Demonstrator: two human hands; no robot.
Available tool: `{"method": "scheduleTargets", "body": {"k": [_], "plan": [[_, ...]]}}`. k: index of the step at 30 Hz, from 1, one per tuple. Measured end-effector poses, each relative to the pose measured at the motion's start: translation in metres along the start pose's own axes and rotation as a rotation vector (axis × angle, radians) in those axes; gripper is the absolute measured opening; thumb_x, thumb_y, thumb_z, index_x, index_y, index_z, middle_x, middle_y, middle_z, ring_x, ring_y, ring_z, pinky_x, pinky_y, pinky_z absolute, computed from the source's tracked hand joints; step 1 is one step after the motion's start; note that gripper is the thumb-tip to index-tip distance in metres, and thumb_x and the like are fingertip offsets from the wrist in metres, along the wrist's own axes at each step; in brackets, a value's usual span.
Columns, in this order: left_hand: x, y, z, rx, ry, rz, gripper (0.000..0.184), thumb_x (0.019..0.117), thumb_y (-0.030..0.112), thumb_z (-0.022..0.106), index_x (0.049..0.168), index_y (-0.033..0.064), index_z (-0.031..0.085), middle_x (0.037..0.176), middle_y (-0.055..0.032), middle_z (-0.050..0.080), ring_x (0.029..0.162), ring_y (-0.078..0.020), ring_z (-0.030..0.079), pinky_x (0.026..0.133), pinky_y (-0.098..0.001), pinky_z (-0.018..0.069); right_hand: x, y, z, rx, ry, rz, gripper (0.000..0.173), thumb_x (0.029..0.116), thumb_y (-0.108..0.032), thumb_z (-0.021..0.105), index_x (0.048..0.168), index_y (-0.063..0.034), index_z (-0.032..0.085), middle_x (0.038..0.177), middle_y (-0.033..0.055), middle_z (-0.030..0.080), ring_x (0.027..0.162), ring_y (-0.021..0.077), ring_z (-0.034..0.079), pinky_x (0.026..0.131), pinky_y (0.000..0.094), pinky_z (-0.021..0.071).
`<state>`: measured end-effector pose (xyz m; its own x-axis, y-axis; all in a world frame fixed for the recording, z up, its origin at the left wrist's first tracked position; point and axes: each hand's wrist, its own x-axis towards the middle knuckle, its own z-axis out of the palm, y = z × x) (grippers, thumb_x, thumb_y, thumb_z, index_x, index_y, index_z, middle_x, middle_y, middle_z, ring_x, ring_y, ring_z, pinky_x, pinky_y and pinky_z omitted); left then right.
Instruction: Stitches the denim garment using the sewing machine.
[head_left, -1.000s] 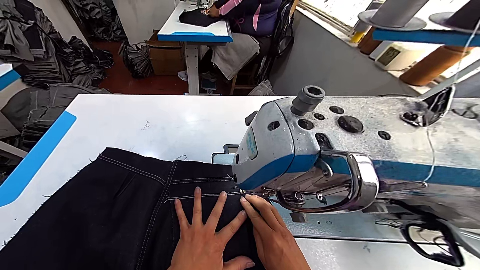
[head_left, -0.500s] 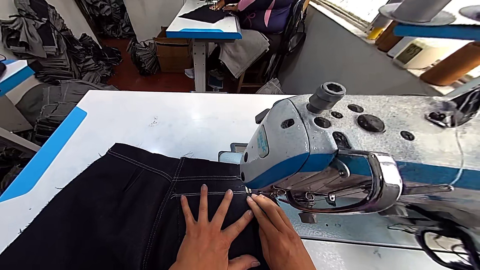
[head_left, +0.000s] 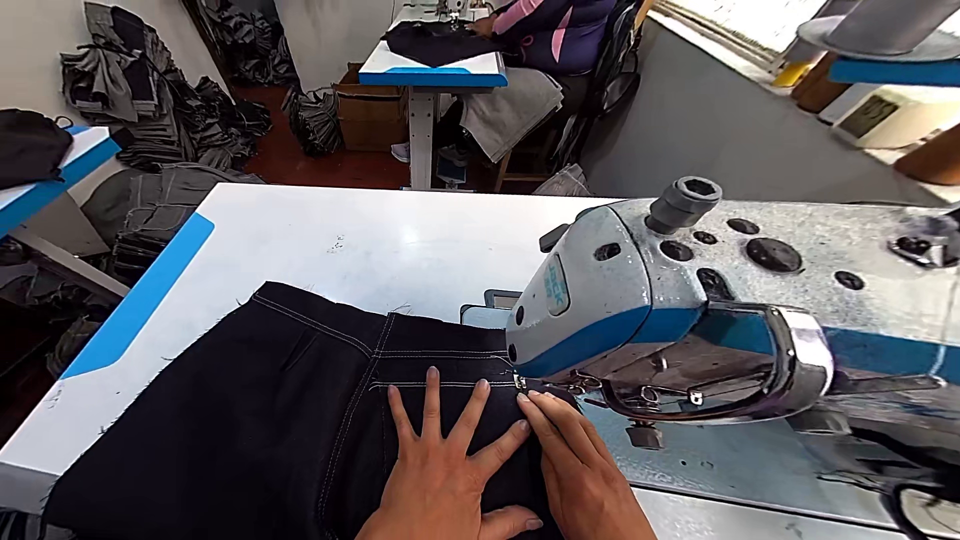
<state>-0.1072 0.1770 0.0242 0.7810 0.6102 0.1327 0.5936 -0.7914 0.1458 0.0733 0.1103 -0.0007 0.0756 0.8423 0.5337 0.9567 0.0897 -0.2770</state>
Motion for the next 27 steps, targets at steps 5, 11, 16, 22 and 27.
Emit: {"method": "scheduleTargets", "body": {"k": [5, 11, 16, 22, 27], "plan": [[0.0, -0.002, -0.009, -0.092, -0.094, -0.003, 0.079, 0.087, 0.085, 0.036, 0.155, 0.0461, 0.038, 0.167, -0.0122, 0.029, 0.148, -0.0632, 0.012, 0.1, -0.0912, 0.0077, -0.004, 0.002, -0.005, 0.032, 0.007, -0.067, 0.034, 0.0985, -0.003, 0.046, 0.119, -0.0015, 0.073, 0.121, 0.0155, 0.073, 0.12, 0.0301, 0.067, 0.105, 0.0353, 0.0508], [-0.013, -0.027, -0.03, -0.439, -0.057, -0.113, 0.065, 0.0984, 0.047, 0.06, 0.143, 0.0007, 0.052, 0.16, -0.0164, 0.041, 0.154, -0.0375, 0.025, 0.122, -0.0662, 0.0153, -0.032, -0.016, -0.033, 0.135, -0.155, -0.09, 0.029, 0.0966, 0.006, 0.051, 0.114, 0.0042, 0.073, 0.123, 0.0228, 0.071, 0.123, 0.0363, 0.066, 0.11, 0.041, 0.0491], [-0.022, -0.064, -0.031, 0.052, -0.048, -0.162, 0.063, 0.1069, 0.045, 0.042, 0.147, -0.0021, 0.051, 0.159, -0.0179, 0.042, 0.151, -0.0335, 0.035, 0.123, -0.0502, 0.0293, -0.054, -0.03, -0.046, 0.124, -0.211, -0.127, 0.028, 0.0965, 0.008, 0.05, 0.114, 0.0055, 0.072, 0.122, 0.0227, 0.071, 0.123, 0.0359, 0.066, 0.11, 0.0389, 0.0487], [-0.015, -0.095, -0.036, 0.35, 0.131, -0.04, 0.042, 0.1037, 0.034, 0.054, 0.14, 0.0147, 0.064, 0.162, -0.0118, 0.04, 0.152, -0.0418, 0.03, 0.113, -0.0785, 0.0177, -0.059, -0.029, -0.049, -0.055, -0.17, -0.263, 0.028, 0.0976, 0.002, 0.051, 0.117, 0.0009, 0.071, 0.125, 0.0152, 0.072, 0.125, 0.0285, 0.065, 0.109, 0.0335, 0.048], [-0.014, -0.041, -0.054, 0.222, 0.167, 0.058, 0.033, 0.0908, -0.001, 0.066, 0.124, 0.0006, 0.071, 0.154, -0.0206, 0.048, 0.146, -0.0421, 0.04, 0.115, -0.0695, 0.0315, -0.054, -0.021, -0.048, -0.073, -0.152, -0.34, 0.026, 0.0995, -0.001, 0.049, 0.115, -0.0016, 0.07, 0.125, 0.0142, 0.071, 0.123, 0.028, 0.066, 0.106, 0.0327, 0.0504]]}}
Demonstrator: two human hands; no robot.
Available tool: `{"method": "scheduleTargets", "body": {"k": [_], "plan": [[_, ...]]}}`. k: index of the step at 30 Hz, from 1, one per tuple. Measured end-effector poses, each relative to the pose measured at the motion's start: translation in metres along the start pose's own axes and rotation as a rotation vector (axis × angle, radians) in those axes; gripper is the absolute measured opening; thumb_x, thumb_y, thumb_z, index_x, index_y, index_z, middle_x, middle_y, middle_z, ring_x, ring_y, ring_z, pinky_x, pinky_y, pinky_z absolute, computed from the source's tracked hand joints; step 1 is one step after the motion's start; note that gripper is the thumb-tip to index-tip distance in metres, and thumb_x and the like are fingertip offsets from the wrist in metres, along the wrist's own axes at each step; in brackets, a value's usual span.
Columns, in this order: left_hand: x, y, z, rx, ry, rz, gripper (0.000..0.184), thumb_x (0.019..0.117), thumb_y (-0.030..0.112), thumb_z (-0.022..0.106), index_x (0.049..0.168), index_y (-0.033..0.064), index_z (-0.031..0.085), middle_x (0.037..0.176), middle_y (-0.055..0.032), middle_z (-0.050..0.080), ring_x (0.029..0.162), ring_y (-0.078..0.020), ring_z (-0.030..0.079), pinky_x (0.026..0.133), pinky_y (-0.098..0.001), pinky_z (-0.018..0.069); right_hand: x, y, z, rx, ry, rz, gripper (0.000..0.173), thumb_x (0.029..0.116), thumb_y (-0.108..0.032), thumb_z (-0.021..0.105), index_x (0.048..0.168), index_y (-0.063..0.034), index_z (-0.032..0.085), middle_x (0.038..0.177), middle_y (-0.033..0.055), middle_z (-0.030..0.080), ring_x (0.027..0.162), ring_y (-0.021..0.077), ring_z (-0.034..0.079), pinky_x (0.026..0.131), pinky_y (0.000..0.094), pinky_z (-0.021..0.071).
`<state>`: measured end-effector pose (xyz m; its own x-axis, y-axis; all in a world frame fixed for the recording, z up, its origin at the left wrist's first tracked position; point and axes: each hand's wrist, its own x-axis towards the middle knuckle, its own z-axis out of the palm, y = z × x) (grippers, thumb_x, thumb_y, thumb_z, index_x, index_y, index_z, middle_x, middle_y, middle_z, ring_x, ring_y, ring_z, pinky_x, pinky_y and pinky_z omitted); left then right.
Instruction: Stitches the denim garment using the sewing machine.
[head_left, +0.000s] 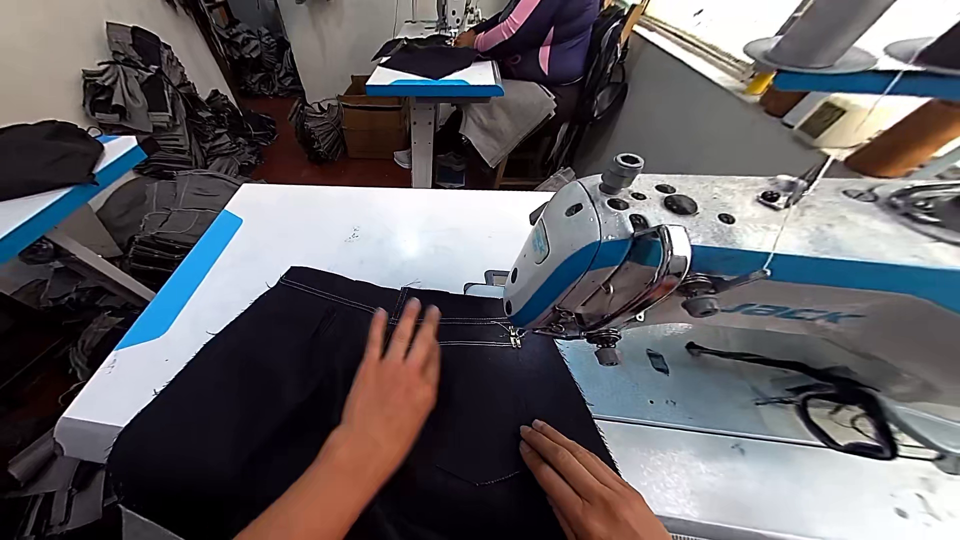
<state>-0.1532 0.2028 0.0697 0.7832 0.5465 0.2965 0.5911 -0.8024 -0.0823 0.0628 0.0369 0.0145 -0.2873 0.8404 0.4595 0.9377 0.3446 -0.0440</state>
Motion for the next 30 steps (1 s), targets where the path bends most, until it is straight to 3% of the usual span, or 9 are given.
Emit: {"method": "scheduleTargets", "body": {"k": [3, 6, 9, 15, 18, 21, 24, 28, 30], "plan": [[-0.021, 0.061, 0.009, -0.23, 0.06, 0.213, 0.028, 0.0962, 0.011, 0.061, 0.121, 0.0045, 0.072, 0.126, -0.0151, 0.07, 0.122, -0.032, 0.066, 0.103, -0.046, 0.0535, 0.0, 0.005, 0.004, 0.078, 0.037, -0.001, 0.027, 0.0976, -0.001, 0.049, 0.112, -0.0043, 0.072, 0.121, 0.0128, 0.072, 0.118, 0.0268, 0.068, 0.103, 0.0317, 0.053], [-0.039, 0.087, 0.024, -0.139, 0.104, 0.266, 0.032, 0.0987, 0.02, 0.056, 0.119, -0.0004, 0.071, 0.114, -0.0131, 0.074, 0.111, -0.0256, 0.071, 0.096, -0.0332, 0.0552, 0.002, 0.015, 0.004, 0.127, 0.049, -0.016, 0.029, 0.0979, -0.003, 0.048, 0.109, -0.0096, 0.074, 0.12, 0.0103, 0.072, 0.121, 0.0288, 0.065, 0.103, 0.0355, 0.0522], [-0.035, 0.102, 0.015, 0.035, 0.067, 0.207, 0.028, 0.0958, 0.001, 0.052, 0.115, -0.0021, 0.072, 0.11, -0.0131, 0.075, 0.106, -0.0256, 0.073, 0.09, -0.0326, 0.058, 0.013, 0.031, 0.001, 0.176, 0.043, -0.053, 0.03, 0.0984, -0.008, 0.047, 0.101, -0.0153, 0.076, 0.118, 0.0082, 0.073, 0.122, 0.0298, 0.064, 0.102, 0.0408, 0.0527], [-0.011, 0.095, 0.034, -0.118, 0.328, 0.083, 0.018, 0.0954, 0.01, 0.057, 0.084, 0.0049, 0.071, 0.07, -0.007, 0.064, 0.061, -0.0214, 0.064, 0.051, -0.0314, 0.0516, 0.03, 0.048, 0.008, 0.253, 0.035, -0.028, 0.03, 0.0936, -0.015, 0.045, 0.102, -0.0154, 0.074, 0.102, -0.0003, 0.074, 0.103, 0.019, 0.068, 0.086, 0.0364, 0.0535], [0.003, 0.07, 0.021, -0.599, -0.01, -0.162, 0.031, 0.1043, 0.027, 0.054, 0.095, 0.0051, 0.074, 0.079, -0.0088, 0.07, 0.074, -0.024, 0.071, 0.065, -0.0439, 0.0573, 0.039, 0.049, 0.012, 0.262, 0.018, 0.006, 0.028, 0.0947, -0.026, 0.051, 0.1, -0.0131, 0.075, 0.097, 0.0007, 0.072, 0.095, 0.0195, 0.067, 0.079, 0.0366, 0.0532], [0.016, 0.046, 0.015, -0.886, -0.295, -0.269, 0.034, 0.1082, 0.031, 0.048, 0.104, 0.0062, 0.072, 0.085, -0.0074, 0.068, 0.081, -0.0203, 0.065, 0.076, -0.0441, 0.0506, 0.048, 0.056, 0.014, 0.342, -0.046, 0.053, 0.03, 0.0993, -0.036, 0.053, 0.096, -0.0136, 0.074, 0.09, -0.0012, 0.07, 0.088, 0.0158, 0.066, 0.077, 0.0334, 0.0525], [0.013, 0.042, 0.02, -0.948, -0.266, -0.281, 0.034, 0.1078, 0.033, 0.048, 0.106, 0.0086, 0.071, 0.082, -0.004, 0.066, 0.077, -0.0155, 0.062, 0.072, -0.0387, 0.0494, 0.055, 0.064, 0.015, 0.426, -0.103, 0.061, 0.029, 0.0991, -0.036, 0.054, 0.092, -0.015, 0.073, 0.084, -0.0042, 0.066, 0.083, 0.0108, 0.063, 0.075, 0.0281, 0.0511], [0.006, 0.053, 0.026, -0.852, -0.124, -0.341, 0.036, 0.0906, 0.046, 0.073, 0.106, 0.0137, 0.074, 0.084, 0.0004, 0.072, 0.076, -0.0117, 0.068, 0.072, -0.0366, 0.0562, 0.058, 0.069, 0.014, 0.498, -0.123, 0.058, 0.027, 0.0985, -0.034, 0.055, 0.092, -0.0163, 0.075, 0.082, -0.0072, 0.065, 0.083, 0.0067, 0.063, 0.075, 0.0251, 0.0512], [0.004, 0.06, 0.029, -0.768, -0.034, -0.361, 0.031, 0.0932, 0.044, 0.07, 0.101, 0.0143, 0.074, 0.078, 0.0014, 0.069, 0.07, -0.0116, 0.066, 0.066, -0.0349, 0.0546, 0.058, 0.071, 0.013, 0.519, -0.132, 0.049, 0.026, 0.0976, -0.032, 0.056, 0.092, -0.0165, 0.075, 0.082, -0.0079, 0.066, 0.083, 0.005, 0.062, 0.075, 0.0229, 0.0509]]}}
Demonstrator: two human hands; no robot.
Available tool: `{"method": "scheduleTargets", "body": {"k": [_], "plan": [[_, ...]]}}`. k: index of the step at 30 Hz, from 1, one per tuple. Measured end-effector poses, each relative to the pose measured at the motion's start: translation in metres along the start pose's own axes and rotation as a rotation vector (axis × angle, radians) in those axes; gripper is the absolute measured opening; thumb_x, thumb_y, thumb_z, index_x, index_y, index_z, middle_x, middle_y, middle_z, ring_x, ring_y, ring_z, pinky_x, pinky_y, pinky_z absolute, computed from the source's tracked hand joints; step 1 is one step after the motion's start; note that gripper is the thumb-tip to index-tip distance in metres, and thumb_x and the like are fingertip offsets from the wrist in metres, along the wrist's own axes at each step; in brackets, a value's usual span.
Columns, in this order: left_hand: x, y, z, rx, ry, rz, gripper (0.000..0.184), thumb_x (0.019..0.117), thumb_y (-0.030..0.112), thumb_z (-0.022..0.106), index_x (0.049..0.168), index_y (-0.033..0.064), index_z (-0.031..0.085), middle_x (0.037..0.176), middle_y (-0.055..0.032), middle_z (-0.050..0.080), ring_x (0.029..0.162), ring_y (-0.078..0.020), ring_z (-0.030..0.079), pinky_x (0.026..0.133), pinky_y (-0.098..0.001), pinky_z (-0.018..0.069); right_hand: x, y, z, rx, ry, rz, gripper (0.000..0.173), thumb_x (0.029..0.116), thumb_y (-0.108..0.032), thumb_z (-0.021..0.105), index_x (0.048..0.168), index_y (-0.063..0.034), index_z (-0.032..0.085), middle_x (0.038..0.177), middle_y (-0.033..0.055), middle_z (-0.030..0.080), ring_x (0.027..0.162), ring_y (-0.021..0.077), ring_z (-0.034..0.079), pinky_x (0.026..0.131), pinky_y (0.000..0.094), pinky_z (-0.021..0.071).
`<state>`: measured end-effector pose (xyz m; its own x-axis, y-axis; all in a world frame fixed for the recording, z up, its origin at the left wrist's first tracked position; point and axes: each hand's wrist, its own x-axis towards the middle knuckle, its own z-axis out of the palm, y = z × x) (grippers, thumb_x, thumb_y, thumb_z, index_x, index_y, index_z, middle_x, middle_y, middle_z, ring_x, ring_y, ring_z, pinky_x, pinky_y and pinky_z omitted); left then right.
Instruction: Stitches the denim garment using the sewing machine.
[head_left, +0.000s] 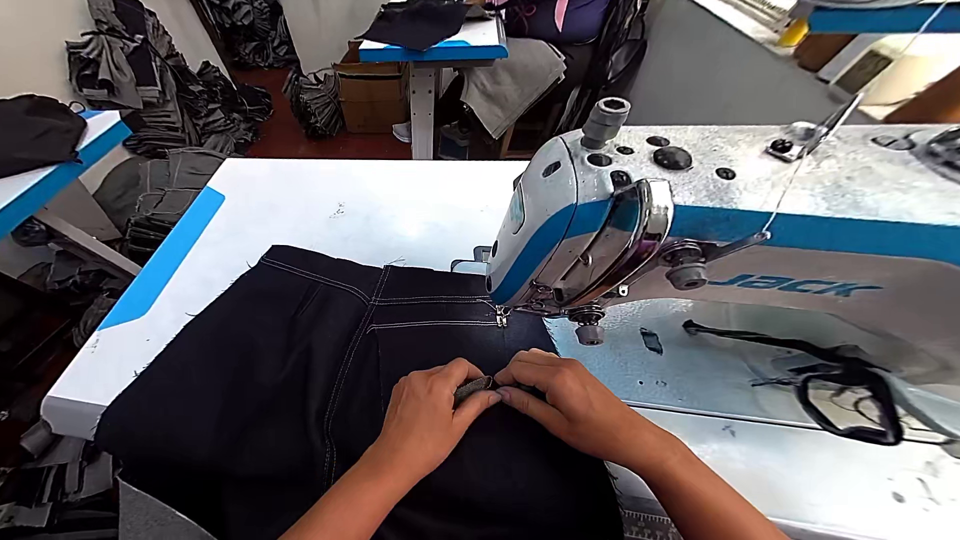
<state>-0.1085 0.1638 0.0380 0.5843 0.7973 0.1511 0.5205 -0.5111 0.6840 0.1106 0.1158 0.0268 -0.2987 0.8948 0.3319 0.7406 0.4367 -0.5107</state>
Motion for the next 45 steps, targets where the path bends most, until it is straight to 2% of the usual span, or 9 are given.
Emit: {"method": "scheduleTargets", "body": {"k": [5, 11, 15, 19, 23, 26, 34, 40, 45], "plan": [[0.0, 0.002, 0.007, -0.006, 0.108, 0.042, 0.017, 0.0952, 0.034, 0.068, 0.099, 0.0189, 0.076, 0.084, 0.0051, 0.071, 0.075, -0.0079, 0.068, 0.067, -0.0319, 0.0567, 0.001, 0.002, -0.001, 0.038, -0.009, 0.009, 0.028, 0.0992, -0.032, 0.054, 0.093, -0.0169, 0.076, 0.083, -0.0089, 0.066, 0.083, 0.0021, 0.061, 0.075, 0.0191, 0.0498], [-0.012, -0.013, 0.015, 0.325, 0.352, 0.593, 0.017, 0.0956, 0.011, 0.064, 0.097, 0.0159, 0.08, 0.088, -0.0004, 0.072, 0.08, -0.0152, 0.065, 0.067, -0.0263, 0.0523, -0.001, -0.001, -0.001, 0.047, -0.019, 0.03, 0.024, 0.0966, -0.03, 0.055, 0.093, -0.0203, 0.077, 0.083, -0.0122, 0.065, 0.085, 0.0015, 0.06, 0.077, 0.0213, 0.049], [-0.018, -0.008, 0.014, 0.527, 0.341, 0.696, 0.022, 0.0969, 0.005, 0.057, 0.102, 0.0103, 0.078, 0.092, -0.0024, 0.073, 0.079, -0.018, 0.063, 0.068, -0.0296, 0.0485, -0.002, -0.005, -0.002, -0.007, -0.025, 0.011, 0.028, 0.097, -0.026, 0.05, 0.094, -0.0189, 0.076, 0.082, -0.0102, 0.062, 0.084, 0.0047, 0.059, 0.075, 0.0234, 0.0475], [-0.02, -0.011, 0.015, 0.374, 0.297, 0.612, 0.019, 0.096, 0.01, 0.061, 0.102, 0.0124, 0.079, 0.095, -0.0021, 0.074, 0.082, -0.0166, 0.064, 0.069, -0.0282, 0.0499, -0.003, -0.005, 0.004, -0.098, 0.028, -0.025, 0.032, 0.1019, -0.037, 0.051, 0.091, -0.0192, 0.076, 0.082, -0.0085, 0.064, 0.083, 0.0074, 0.061, 0.074, 0.0256, 0.0485], [-0.019, 0.002, 0.001, -0.138, 0.114, 0.108, 0.031, 0.0927, 0.038, 0.068, 0.105, 0.0108, 0.075, 0.095, -0.0002, 0.07, 0.083, -0.0055, 0.066, 0.072, -0.0216, 0.0557, -0.008, -0.005, 0.006, -0.103, 0.076, -0.065, 0.03, 0.1025, -0.033, 0.051, 0.092, -0.0182, 0.075, 0.085, -0.007, 0.067, 0.084, 0.0085, 0.063, 0.075, 0.0262, 0.0493], [-0.011, 0.014, -0.01, -0.082, -0.107, -0.095, 0.034, 0.0971, 0.039, 0.065, 0.111, 0.0085, 0.072, 0.097, -0.0047, 0.069, 0.085, -0.0135, 0.067, 0.076, -0.0303, 0.0564, -0.013, -0.004, 0.01, -0.102, 0.127, -0.081, 0.029, 0.1026, -0.031, 0.052, 0.092, -0.0176, 0.076, 0.088, -0.0061, 0.069, 0.087, 0.0087, 0.064, 0.076, 0.026, 0.0499], [-0.017, 0.011, 0.016, 0.302, 0.125, 0.245, 0.016, 0.0936, 0.021, 0.066, 0.09, 0.0106, 0.077, 0.08, -0.0026, 0.071, 0.077, -0.0184, 0.07, 0.069, -0.0331, 0.0573, -0.013, -0.006, -0.002, -0.221, 0.134, -0.25, 0.026, 0.1021, -0.028, 0.056, 0.099, -0.0143, 0.078, 0.081, -0.0019, 0.072, 0.076, 0.0119, 0.067, 0.071, 0.0265, 0.0531], [-0.055, 0.009, 0.008, 0.404, 0.185, 0.16, 0.038, 0.0933, 0.045, 0.065, 0.109, 0.0117, 0.075, 0.101, -0.0031, 0.073, 0.098, -0.0222, 0.069, 0.084, -0.0333, 0.0579, -0.009, -0.012, -0.01, -0.302, 0.047, -0.39, 0.022, 0.1, -0.015, 0.055, 0.092, -0.0099, 0.075, 0.076, 0.0012, 0.072, 0.072, 0.0147, 0.069, 0.066, 0.0285, 0.0547], [-0.07, -0.004, 0.007, 0.377, 0.286, 0.209, 0.037, 0.0947, 0.043, 0.066, 0.112, 0.0122, 0.076, 0.102, 0.0001, 0.076, 0.102, -0.0168, 0.07, 0.09, -0.0259, 0.0558, -0.008, -0.011, -0.01, -0.296, 0.058, -0.412, 0.021, 0.0978, -0.013, 0.056, 0.09, -0.0093, 0.075, 0.074, 0.0009, 0.07, 0.07, 0.0142, 0.068, 0.064, 0.028, 0.0532]]}}
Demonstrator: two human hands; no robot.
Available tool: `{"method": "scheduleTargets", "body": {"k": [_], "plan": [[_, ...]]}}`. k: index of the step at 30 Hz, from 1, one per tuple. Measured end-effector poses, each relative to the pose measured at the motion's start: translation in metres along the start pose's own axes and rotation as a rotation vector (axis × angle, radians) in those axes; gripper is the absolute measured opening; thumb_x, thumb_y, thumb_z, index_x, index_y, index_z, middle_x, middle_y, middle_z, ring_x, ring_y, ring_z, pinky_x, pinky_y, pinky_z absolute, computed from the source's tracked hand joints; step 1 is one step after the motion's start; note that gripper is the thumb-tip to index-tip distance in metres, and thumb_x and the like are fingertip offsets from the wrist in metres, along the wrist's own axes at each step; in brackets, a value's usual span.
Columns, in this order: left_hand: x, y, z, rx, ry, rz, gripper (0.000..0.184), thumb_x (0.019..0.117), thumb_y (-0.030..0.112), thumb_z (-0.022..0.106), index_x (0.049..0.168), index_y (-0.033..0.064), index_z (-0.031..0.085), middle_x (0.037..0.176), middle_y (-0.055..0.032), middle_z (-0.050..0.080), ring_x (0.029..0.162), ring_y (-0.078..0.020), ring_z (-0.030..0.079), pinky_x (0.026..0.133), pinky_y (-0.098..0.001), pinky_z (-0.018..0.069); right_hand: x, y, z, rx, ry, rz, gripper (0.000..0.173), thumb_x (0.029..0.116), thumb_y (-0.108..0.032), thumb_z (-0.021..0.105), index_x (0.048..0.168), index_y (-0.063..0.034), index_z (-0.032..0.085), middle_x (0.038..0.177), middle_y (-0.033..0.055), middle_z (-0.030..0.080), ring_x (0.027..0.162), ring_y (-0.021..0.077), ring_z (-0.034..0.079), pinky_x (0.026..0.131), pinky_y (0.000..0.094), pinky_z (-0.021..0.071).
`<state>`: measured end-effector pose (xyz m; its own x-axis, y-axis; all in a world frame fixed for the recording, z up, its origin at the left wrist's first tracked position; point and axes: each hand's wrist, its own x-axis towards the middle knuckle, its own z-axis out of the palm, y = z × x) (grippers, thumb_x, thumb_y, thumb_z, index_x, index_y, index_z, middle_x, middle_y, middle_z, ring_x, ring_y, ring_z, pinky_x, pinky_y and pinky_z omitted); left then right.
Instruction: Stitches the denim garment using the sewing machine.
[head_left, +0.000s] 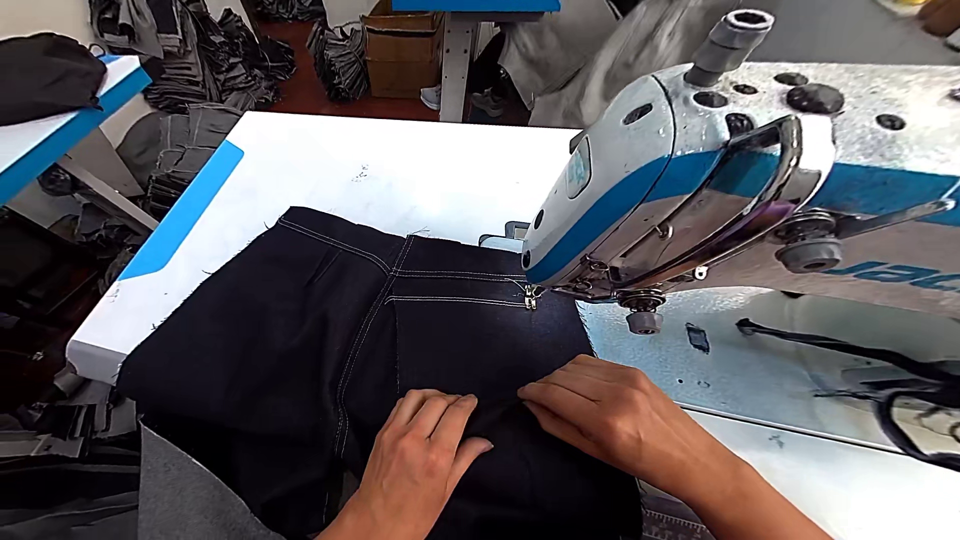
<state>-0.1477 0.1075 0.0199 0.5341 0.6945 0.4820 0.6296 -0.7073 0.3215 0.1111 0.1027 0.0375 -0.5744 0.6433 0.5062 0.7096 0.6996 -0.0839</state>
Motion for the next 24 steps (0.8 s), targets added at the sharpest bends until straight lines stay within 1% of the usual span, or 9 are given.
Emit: {"method": "scheduleTargets", "body": {"k": [5, 9, 11, 14, 16, 18, 20, 23, 24], "plan": [[0.004, -0.011, 0.004, -0.094, 0.07, 0.018, 0.02, 0.0981, 0.028, 0.065, 0.105, 0.0159, 0.08, 0.092, 0.0035, 0.076, 0.094, -0.0117, 0.071, 0.085, -0.0224, 0.0567, -0.002, 0.002, 0.002, -0.019, 0.033, -0.066, 0.019, 0.0994, -0.011, 0.056, 0.093, -0.0064, 0.073, 0.077, 0.0037, 0.072, 0.072, 0.0162, 0.07, 0.066, 0.0293, 0.0554], [0.002, -0.015, 0.007, 0.027, 0.127, 0.215, 0.021, 0.0973, 0.006, 0.06, 0.103, 0.0109, 0.079, 0.094, -0.0021, 0.078, 0.09, -0.0165, 0.073, 0.078, -0.0263, 0.0576, -0.012, -0.004, 0.007, -0.089, 0.059, -0.139, 0.017, 0.1004, -0.005, 0.054, 0.097, -0.0033, 0.071, 0.085, 0.0085, 0.074, 0.077, 0.0215, 0.071, 0.065, 0.0324, 0.0556], [0.001, -0.01, 0.001, 0.137, 0.073, 0.291, 0.025, 0.0973, 0.003, 0.055, 0.105, 0.0087, 0.078, 0.098, -0.0046, 0.078, 0.091, -0.019, 0.074, 0.076, -0.0274, 0.0591, -0.012, -0.013, -0.001, -0.141, -0.021, -0.099, 0.024, 0.101, -0.002, 0.049, 0.099, -0.0047, 0.072, 0.091, 0.0076, 0.076, 0.084, 0.0217, 0.072, 0.069, 0.0329, 0.0563], [-0.003, -0.001, -0.013, 0.314, -0.116, 0.365, 0.032, 0.0986, 0.001, 0.049, 0.119, 0.0036, 0.073, 0.113, -0.0089, 0.076, 0.104, -0.0239, 0.074, 0.087, -0.0334, 0.0603, -0.011, -0.029, -0.01, -0.244, -0.132, -0.011, 0.032, 0.1003, 0.002, 0.043, 0.105, -0.005, 0.074, 0.102, 0.0079, 0.076, 0.096, 0.024, 0.072, 0.08, 0.0364, 0.0574], [-0.005, 0.002, -0.017, 0.384, -0.203, 0.394, 0.034, 0.0994, 0.0, 0.047, 0.125, 0.0006, 0.069, 0.121, -0.0112, 0.073, 0.11, -0.0264, 0.072, 0.089, -0.0365, 0.0599, -0.011, -0.043, -0.008, -0.267, -0.136, 0.044, 0.032, 0.1006, 0.002, 0.043, 0.11, -0.0022, 0.073, 0.11, 0.01, 0.075, 0.103, 0.0259, 0.071, 0.088, 0.0383, 0.0565], [-0.006, 0.005, -0.017, 0.411, -0.224, 0.397, 0.035, 0.1001, 0.0, 0.045, 0.127, -0.0013, 0.068, 0.123, -0.0131, 0.072, 0.111, -0.0281, 0.072, 0.09, -0.0385, 0.0598, -0.007, -0.061, 0.003, -0.203, -0.087, 0.107, 0.03, 0.1014, 0.0, 0.045, 0.114, -0.0024, 0.072, 0.115, 0.0099, 0.075, 0.108, 0.0247, 0.071, 0.094, 0.0352, 0.0562], [-0.007, 0.005, -0.015, 0.359, -0.182, 0.378, 0.032, 0.1009, 0.0, 0.045, 0.122, -0.0026, 0.069, 0.119, -0.015, 0.074, 0.109, -0.0293, 0.073, 0.09, -0.0393, 0.0599, -0.004, -0.075, 0.019, -0.13, -0.008, 0.166, 0.027, 0.101, -0.005, 0.049, 0.114, -0.0038, 0.073, 0.112, 0.0096, 0.075, 0.106, 0.0235, 0.071, 0.095, 0.0317, 0.0558], [-0.01, -0.012, -0.015, 0.115, -0.064, 0.348, 0.022, 0.0995, 0.004, 0.051, 0.104, 0.0015, 0.072, 0.112, -0.0142, 0.076, 0.107, -0.0265, 0.074, 0.092, -0.0351, 0.0596, -0.005, -0.082, 0.034, -0.105, 0.06, 0.206, 0.025, 0.1015, -0.011, 0.053, 0.115, -0.0073, 0.074, 0.107, 0.0079, 0.075, 0.105, 0.0233, 0.07, 0.097, 0.0311, 0.0541], [-0.012, -0.019, -0.016, 0.052, -0.056, 0.349, 0.021, 0.0997, 0.005, 0.053, 0.105, 0.0021, 0.073, 0.113, -0.0134, 0.076, 0.109, -0.0252, 0.074, 0.095, -0.0335, 0.0583, -0.008, -0.081, 0.036, -0.104, 0.066, 0.204, 0.025, 0.1021, -0.012, 0.054, 0.117, -0.0083, 0.073, 0.108, 0.0073, 0.075, 0.106, 0.023, 0.069, 0.098, 0.0311, 0.0534]]}}
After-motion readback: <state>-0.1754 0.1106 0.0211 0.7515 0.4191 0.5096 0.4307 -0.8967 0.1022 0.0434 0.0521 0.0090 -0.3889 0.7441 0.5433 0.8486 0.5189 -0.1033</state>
